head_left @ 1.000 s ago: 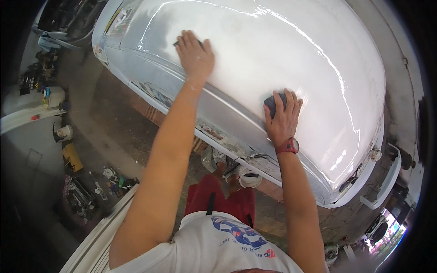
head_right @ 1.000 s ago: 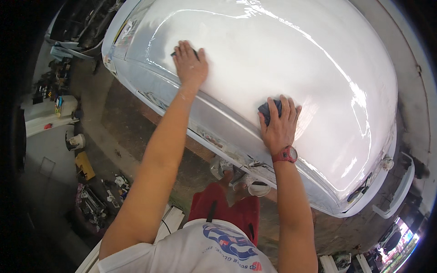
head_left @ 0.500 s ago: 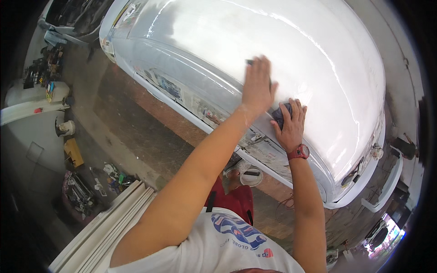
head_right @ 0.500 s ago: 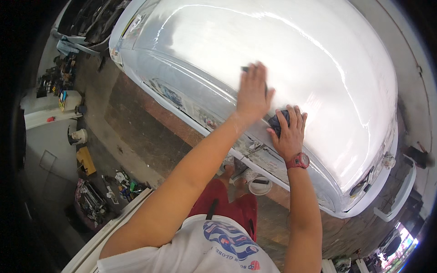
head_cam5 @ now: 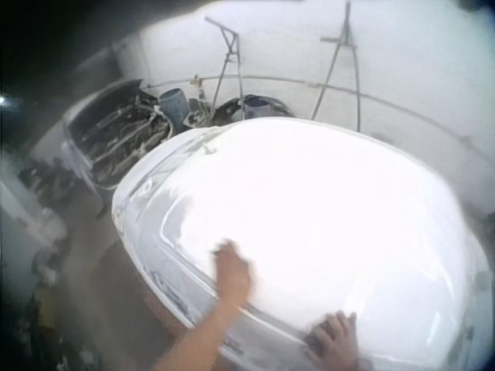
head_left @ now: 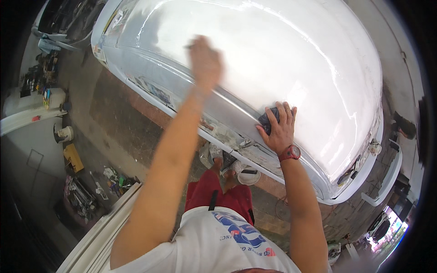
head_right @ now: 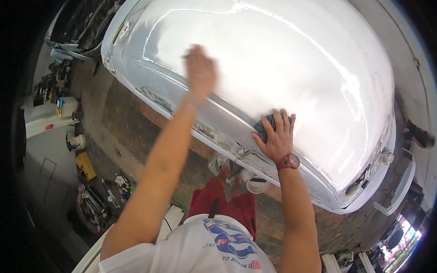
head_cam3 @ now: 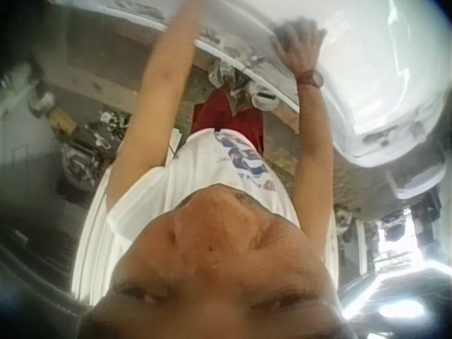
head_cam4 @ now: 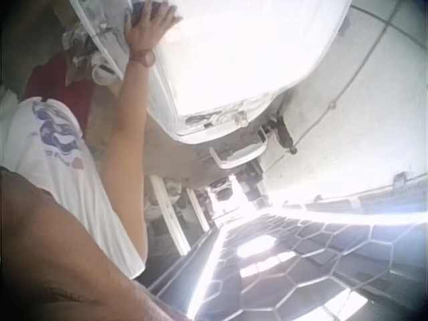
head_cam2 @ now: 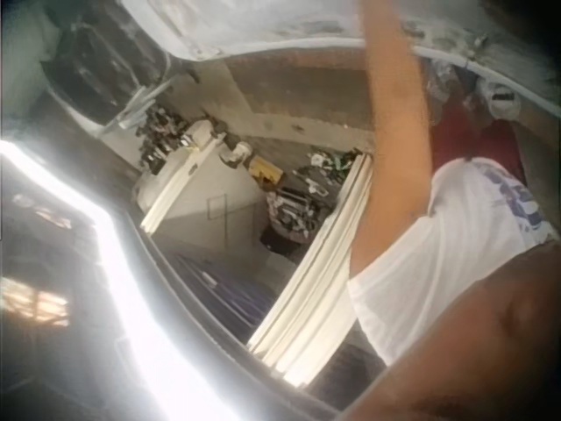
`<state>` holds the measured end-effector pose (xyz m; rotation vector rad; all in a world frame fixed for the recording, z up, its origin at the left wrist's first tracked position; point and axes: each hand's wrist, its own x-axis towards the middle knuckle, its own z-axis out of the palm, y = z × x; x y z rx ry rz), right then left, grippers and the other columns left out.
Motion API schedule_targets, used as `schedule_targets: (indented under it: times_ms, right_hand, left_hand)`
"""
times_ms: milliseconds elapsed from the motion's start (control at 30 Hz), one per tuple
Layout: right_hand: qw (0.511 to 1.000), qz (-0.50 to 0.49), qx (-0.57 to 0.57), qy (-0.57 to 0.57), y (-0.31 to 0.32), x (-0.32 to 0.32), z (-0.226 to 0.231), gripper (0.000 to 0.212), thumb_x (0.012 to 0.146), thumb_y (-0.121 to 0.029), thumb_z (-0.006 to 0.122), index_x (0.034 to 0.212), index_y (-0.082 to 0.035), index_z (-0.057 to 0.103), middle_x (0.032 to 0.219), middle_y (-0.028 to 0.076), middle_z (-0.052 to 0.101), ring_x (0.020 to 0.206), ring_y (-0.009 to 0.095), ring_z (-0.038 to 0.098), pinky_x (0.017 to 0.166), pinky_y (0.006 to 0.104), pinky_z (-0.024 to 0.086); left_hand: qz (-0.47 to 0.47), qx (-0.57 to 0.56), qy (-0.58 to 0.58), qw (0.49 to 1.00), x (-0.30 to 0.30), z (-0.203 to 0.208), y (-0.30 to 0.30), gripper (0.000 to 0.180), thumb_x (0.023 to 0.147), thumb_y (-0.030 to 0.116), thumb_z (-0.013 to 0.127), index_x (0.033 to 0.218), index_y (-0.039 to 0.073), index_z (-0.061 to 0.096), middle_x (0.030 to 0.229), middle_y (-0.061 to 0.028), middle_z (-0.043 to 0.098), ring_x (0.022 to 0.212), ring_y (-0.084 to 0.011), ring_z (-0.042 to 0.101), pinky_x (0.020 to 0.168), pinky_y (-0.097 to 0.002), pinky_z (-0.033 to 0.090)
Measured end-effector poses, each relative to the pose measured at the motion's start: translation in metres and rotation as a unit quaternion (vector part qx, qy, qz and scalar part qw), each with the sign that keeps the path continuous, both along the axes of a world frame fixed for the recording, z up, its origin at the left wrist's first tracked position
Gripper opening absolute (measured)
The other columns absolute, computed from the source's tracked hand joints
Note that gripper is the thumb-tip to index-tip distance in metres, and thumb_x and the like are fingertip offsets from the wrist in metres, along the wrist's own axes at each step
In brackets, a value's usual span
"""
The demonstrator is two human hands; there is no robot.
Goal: The person walks to a white car with newspaper taped over the windows and uses a sanding block to sand the hood surface. They briefly walk away to retrieve another sanding block from a cluttered area, then return to continue sanding the hood with both hands.
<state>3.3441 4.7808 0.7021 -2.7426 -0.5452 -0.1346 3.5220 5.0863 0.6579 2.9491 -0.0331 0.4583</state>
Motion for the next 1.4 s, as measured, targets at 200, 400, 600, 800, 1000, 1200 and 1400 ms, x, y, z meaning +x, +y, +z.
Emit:
schedule_targets:
  times_ms: [200,400,600,800,1000,1200,1400]
  right_hand:
    - [1.0,-0.007,-0.009,0.014,-0.008,-0.004,-0.003,0.066,0.091,-0.048,0.083,0.148,-0.019,0.064,0.161,0.021,0.045,0.155,0.051,0.035,0.13,0.0755,0.017]
    - [1.0,0.004,0.014,0.005,-0.004,-0.003,-0.003,0.069,0.089,-0.049,0.085,0.148,-0.021,0.064,0.161,0.019,0.044,0.155,0.05,0.034,0.128,0.0779,0.019]
    - [1.0,-0.007,0.0,0.03,-0.001,0.0,0.0,0.065,0.088,-0.051,0.085,0.143,-0.021,0.069,0.161,0.019,0.044,0.156,0.05,0.033,0.127,0.0792,0.019]
    - [0.999,-0.016,-0.004,0.032,-0.003,0.001,-0.005,0.062,0.086,-0.052,0.086,0.137,-0.02,0.072,0.161,0.019,0.045,0.156,0.051,0.033,0.126,0.0804,0.019]
    - [0.999,-0.004,-0.007,0.032,-0.007,0.002,-0.009,0.063,0.083,-0.053,0.087,0.137,-0.024,0.071,0.159,0.019,0.045,0.156,0.051,0.033,0.126,0.081,0.02]
    - [0.999,-0.007,-0.014,0.032,-0.012,-0.003,-0.012,0.063,0.081,-0.055,0.088,0.134,-0.024,0.071,0.159,0.017,0.045,0.156,0.05,0.032,0.125,0.0818,0.02]
    - [0.999,-0.011,-0.01,0.032,-0.01,-0.003,-0.008,0.063,0.086,-0.058,0.085,0.137,-0.025,0.071,0.166,0.018,0.041,0.159,0.049,0.03,0.127,0.0791,0.02]
  left_hand:
    - [-0.362,-0.122,0.088,0.92,-0.028,0.034,-0.084,0.07,0.108,0.032,0.059,0.168,0.003,0.039,0.175,-0.0201,0.039,0.163,-0.0352,0.034,0.136,-0.0517,0.022]
    - [0.043,-0.073,0.002,0.996,0.113,-0.01,0.136,0.068,0.114,0.038,0.05,0.165,-0.006,0.04,0.172,-0.0283,0.039,0.162,-0.0446,0.032,0.135,-0.0524,0.022]
    - [-0.065,-0.058,-0.088,0.992,0.16,-0.018,-0.042,0.067,0.112,0.034,0.05,0.16,-0.013,0.042,0.167,-0.033,0.043,0.158,-0.0471,0.038,0.134,-0.0571,0.023]
    - [-0.39,-0.162,-0.002,0.907,0.054,0.025,-0.279,0.072,0.099,0.03,0.071,0.159,-0.002,0.048,0.167,-0.0223,0.046,0.161,-0.0409,0.034,0.137,-0.0503,0.019]
    - [-0.248,-0.2,-0.042,0.947,0.23,-0.015,-0.164,0.066,0.107,0.041,0.057,0.158,0.0,0.052,0.165,-0.0196,0.051,0.156,-0.0365,0.044,0.135,-0.0498,0.025]
    - [-0.04,-0.046,0.094,0.994,0.322,-0.002,0.13,0.075,0.114,0.05,0.041,0.17,0.001,0.035,0.177,-0.0182,0.035,0.165,-0.0343,0.029,0.137,-0.0433,0.02]
    - [0.137,-0.074,0.076,0.985,0.222,-0.031,0.244,0.077,0.115,0.054,0.037,0.172,0.003,0.033,0.179,-0.0188,0.03,0.166,-0.0379,0.026,0.137,-0.0491,0.018]
